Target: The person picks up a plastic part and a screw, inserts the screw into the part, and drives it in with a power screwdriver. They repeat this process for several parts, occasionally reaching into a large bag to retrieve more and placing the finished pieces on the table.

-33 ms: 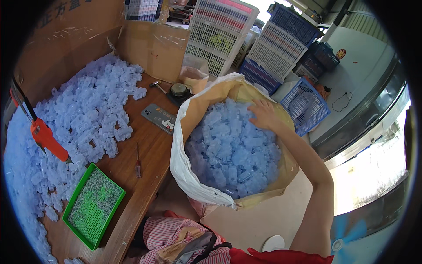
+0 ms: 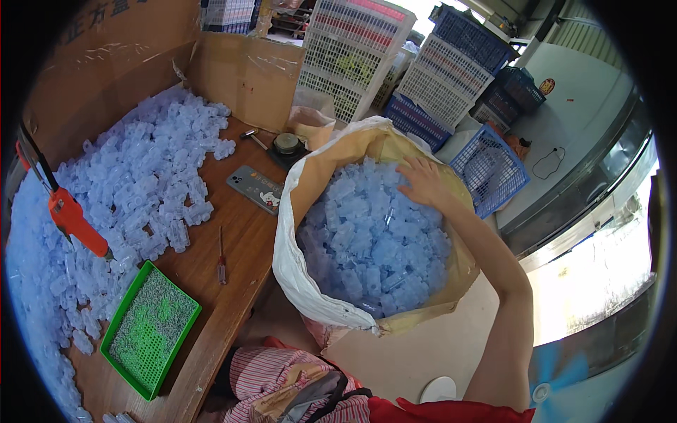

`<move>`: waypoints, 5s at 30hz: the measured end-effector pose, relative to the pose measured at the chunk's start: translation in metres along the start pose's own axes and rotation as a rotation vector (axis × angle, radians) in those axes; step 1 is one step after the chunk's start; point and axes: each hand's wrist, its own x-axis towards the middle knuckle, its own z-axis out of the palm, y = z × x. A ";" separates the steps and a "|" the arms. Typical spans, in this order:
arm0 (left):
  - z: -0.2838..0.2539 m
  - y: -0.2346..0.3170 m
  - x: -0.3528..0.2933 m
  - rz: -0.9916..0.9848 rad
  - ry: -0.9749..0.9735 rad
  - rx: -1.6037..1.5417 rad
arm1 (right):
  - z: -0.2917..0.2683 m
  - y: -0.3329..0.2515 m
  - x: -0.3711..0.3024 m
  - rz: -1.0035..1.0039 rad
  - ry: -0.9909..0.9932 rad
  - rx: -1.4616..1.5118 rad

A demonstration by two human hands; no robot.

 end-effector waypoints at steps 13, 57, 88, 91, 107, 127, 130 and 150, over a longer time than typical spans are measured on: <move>-0.003 0.004 -0.005 -0.028 0.040 -0.029 | -0.027 -0.100 -0.024 0.071 -0.478 -0.022; -0.005 0.011 -0.016 -0.538 0.414 0.002 | -0.104 -0.168 -0.137 -0.511 0.527 0.427; -0.003 -0.060 -0.025 -0.389 1.124 0.282 | -0.096 -0.224 -0.166 -0.433 -0.431 1.981; -0.002 -0.063 -0.037 -0.491 1.049 0.350 | -0.083 -0.226 -0.172 -0.322 -0.533 2.157; -0.013 -0.057 -0.040 -0.652 1.227 -0.538 | -0.112 -0.220 -0.168 -0.743 0.134 1.079; -0.008 -0.065 -0.041 -0.689 1.152 -0.396 | -0.108 -0.220 -0.174 -0.561 0.132 1.141; -0.004 -0.067 -0.028 -0.434 1.158 0.230 | -0.107 -0.220 -0.174 -0.567 0.167 1.134; 0.023 0.012 -0.034 -0.026 0.910 0.761 | -0.111 -0.141 -0.152 0.030 0.612 0.348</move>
